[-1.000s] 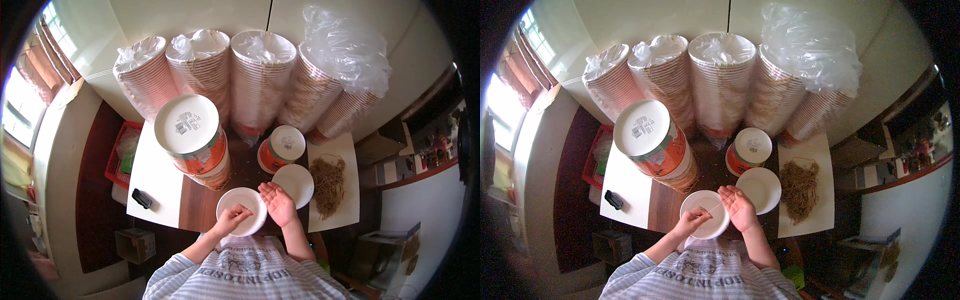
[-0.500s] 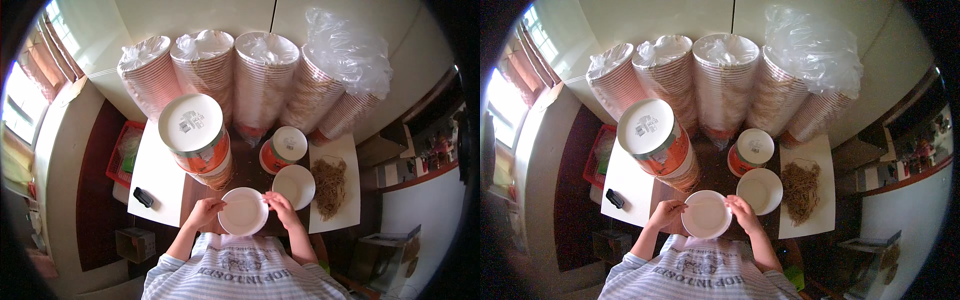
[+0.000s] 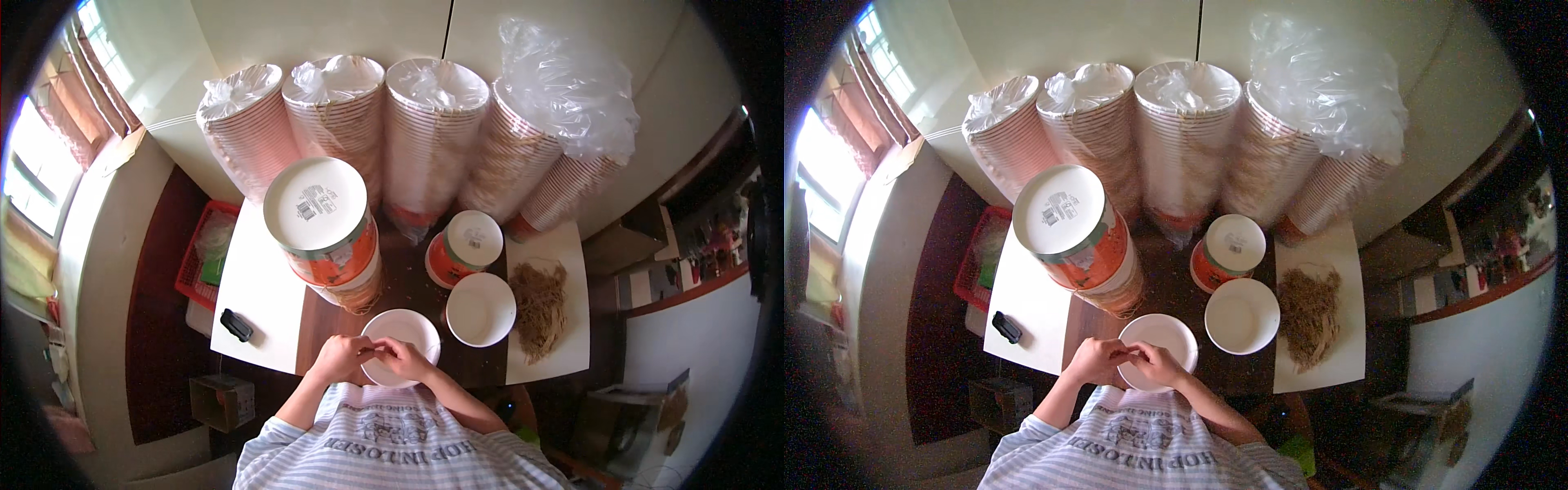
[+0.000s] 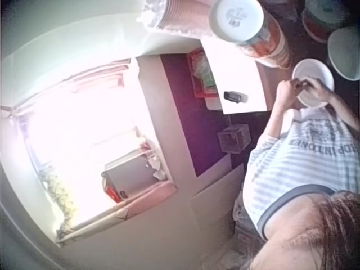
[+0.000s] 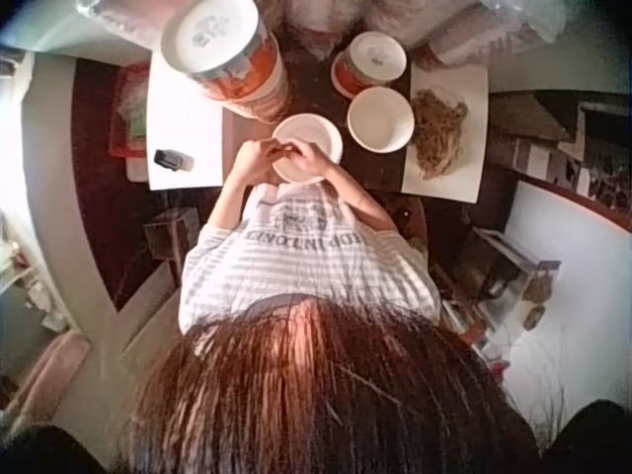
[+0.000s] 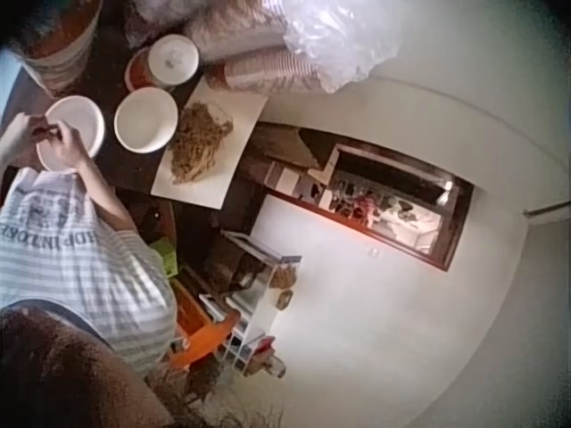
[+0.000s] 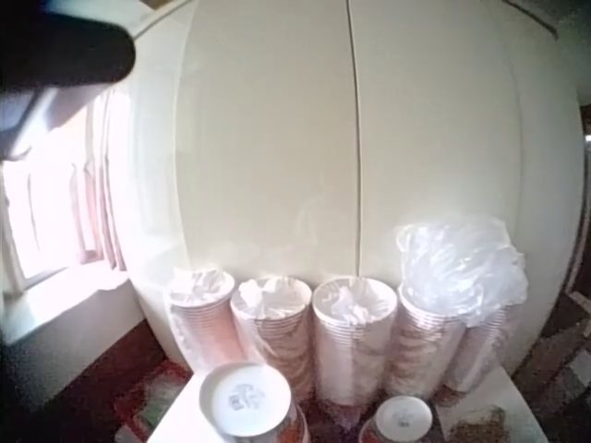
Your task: Manually attaching string handles to decorative paper buckets for packaging.
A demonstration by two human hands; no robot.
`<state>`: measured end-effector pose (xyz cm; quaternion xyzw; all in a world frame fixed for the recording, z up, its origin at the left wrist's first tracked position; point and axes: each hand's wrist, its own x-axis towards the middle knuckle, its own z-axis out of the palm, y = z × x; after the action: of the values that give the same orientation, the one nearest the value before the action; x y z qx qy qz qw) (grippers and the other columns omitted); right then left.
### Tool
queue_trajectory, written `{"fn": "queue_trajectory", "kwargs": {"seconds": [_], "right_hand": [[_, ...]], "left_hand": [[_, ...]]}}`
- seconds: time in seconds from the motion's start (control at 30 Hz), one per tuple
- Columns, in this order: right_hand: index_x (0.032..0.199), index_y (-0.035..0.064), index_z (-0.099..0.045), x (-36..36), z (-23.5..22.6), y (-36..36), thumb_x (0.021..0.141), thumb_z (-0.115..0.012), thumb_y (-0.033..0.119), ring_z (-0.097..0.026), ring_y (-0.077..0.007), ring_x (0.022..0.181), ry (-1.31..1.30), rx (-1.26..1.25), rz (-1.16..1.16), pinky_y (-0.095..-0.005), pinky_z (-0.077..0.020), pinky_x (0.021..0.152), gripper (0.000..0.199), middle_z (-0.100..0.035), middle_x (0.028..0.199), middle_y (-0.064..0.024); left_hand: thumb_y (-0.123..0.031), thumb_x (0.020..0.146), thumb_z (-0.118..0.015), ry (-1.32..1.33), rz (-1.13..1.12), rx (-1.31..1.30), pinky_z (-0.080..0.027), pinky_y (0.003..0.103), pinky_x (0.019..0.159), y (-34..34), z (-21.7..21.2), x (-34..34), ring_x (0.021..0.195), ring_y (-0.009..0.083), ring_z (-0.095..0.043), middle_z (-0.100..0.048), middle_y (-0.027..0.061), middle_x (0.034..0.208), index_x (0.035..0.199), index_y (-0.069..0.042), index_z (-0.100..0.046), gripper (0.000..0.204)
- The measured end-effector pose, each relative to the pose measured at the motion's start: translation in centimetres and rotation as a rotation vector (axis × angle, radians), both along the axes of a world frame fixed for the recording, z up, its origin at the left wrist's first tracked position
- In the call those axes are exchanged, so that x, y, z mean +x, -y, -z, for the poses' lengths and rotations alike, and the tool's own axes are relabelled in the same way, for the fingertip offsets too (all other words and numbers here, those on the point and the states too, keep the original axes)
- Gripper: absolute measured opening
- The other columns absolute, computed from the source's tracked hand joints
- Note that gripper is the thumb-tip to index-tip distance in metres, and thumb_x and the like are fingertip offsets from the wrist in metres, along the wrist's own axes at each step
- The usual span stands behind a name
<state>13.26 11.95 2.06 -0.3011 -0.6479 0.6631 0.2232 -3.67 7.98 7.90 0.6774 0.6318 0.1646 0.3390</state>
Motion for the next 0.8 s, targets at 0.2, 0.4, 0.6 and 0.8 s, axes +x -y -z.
{"fn": "queue_trajectory", "kwargs": {"seconds": [0.2,0.4,0.6,0.8], "right_hand": [[0.092,-0.0013,-0.06,-0.3,-0.4,-0.8,0.083,-0.055,0.009,-0.058,-0.0089,0.076,0.206,0.082,-0.047,-0.0237,-0.0471,0.067,0.015,-0.064,0.083,-0.0057],[0.087,-0.0011,-0.061,-0.7,1.9,-1.4,0.081,-0.057,0.008,-0.056,-0.0065,0.073,0.152,-0.027,0.034,-0.022,-0.0462,0.065,0.012,-0.063,0.079,-0.0026],[0.08,0.0008,-0.06,-1.1,2.6,-1.7,0.081,-0.056,0.01,-0.049,-0.004,0.063,0.142,0.019,0.127,-0.0215,-0.0404,0.056,0.01,-0.057,0.068,0.0021],[0.081,0.0018,-0.059,-1.9,2.7,-2.0,0.078,-0.056,0.015,-0.06,-0.0171,0.063,0.192,0.086,0.189,-0.0307,-0.0452,0.057,0.014,-0.061,0.068,-0.0106]], "left_hand": [[-0.019,0.074,-0.06,0.078,0.018,0.161,-0.048,0.034,0.056,0.3,1.5,-1.5,0.063,0.0258,-0.06,-0.061,0.0088,0.067,0.078,-0.007,-0.063,0.013],[-0.017,0.075,-0.059,0.107,0.0,0.177,-0.048,0.035,0.061,-0.1,2.2,-1.7,0.067,0.0257,-0.059,-0.061,0.0098,0.071,0.079,-0.007,-0.063,0.012],[-0.011,0.075,-0.059,0.027,0.005,0.202,-0.049,0.034,0.062,-0.5,2.4,-1.5,0.072,0.027,-0.059,-0.06,0.0096,0.075,0.083,-0.005,-0.063,0.011],[-0.006,0.077,-0.054,0.361,-0.38,0.075,-0.049,0.031,0.064,-0.3,6.5,-2.0,0.073,0.0233,-0.062,-0.062,0.0144,0.079,0.089,-0.003,-0.061,0.015]]}}
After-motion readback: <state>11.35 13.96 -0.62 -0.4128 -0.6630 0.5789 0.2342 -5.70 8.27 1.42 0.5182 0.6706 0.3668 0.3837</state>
